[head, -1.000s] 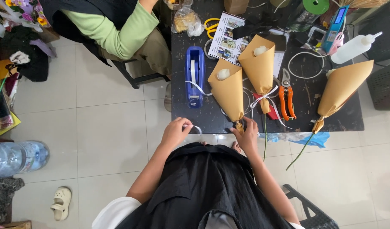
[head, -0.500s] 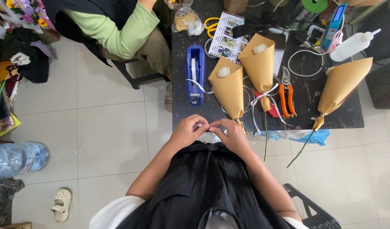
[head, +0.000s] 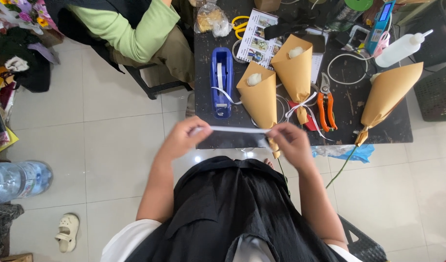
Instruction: The person wraps a flower stem in brown paper, then ties a white ribbon around the base of the cone. They repeat this process for several flowers, adjusting the ribbons and placing the finished items on the table.
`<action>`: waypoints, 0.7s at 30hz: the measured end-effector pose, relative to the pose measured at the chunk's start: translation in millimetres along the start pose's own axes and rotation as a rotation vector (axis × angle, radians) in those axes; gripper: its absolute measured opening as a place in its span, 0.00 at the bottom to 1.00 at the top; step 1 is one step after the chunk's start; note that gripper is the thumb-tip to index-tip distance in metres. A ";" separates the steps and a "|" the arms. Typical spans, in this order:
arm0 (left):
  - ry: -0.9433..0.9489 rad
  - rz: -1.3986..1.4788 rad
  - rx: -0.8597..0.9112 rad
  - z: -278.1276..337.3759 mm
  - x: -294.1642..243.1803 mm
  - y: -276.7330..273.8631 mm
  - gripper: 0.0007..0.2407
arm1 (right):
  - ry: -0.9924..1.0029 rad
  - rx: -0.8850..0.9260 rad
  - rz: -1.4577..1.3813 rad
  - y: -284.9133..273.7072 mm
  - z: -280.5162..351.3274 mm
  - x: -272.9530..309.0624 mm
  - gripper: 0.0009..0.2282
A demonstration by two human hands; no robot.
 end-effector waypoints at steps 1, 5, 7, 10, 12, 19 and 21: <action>-0.004 0.003 0.002 0.0 -0.1 -4.9 0.07 | 0.005 0.000 0.002 -1.4 -2.8 9.1 0.05; 0.108 0.244 -0.137 4.8 7.1 -21.9 0.05 | 0.031 -0.183 -0.226 -15.1 -3.9 21.4 0.07; 0.137 0.312 -0.173 5.0 7.2 -25.2 0.06 | 0.019 -0.215 -0.235 -19.4 -4.5 16.4 0.07; 0.142 0.354 -0.251 6.4 3.2 -29.9 0.08 | 0.016 -0.226 -0.292 -19.6 -5.6 11.0 0.09; 0.130 0.391 -0.304 5.8 14.4 -33.2 0.08 | 0.002 -0.229 -0.326 -18.5 -5.2 10.3 0.09; 0.100 0.495 -0.403 8.3 22.8 -38.8 0.05 | -0.032 -0.274 -0.288 -31.1 -2.4 9.0 0.08; 0.088 0.553 -0.429 7.0 15.4 -40.7 0.04 | -0.049 -0.295 -0.205 -45.1 -1.3 -1.5 0.06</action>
Point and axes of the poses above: each hand's wrist, its own z-axis away from the middle knuckle, its own y-axis out of the palm, x = y × z, the point moved 4 cm from there along -z, towards the middle knuckle, and after that the axes turned 9 degrees about -y, right-handed, at the moved point
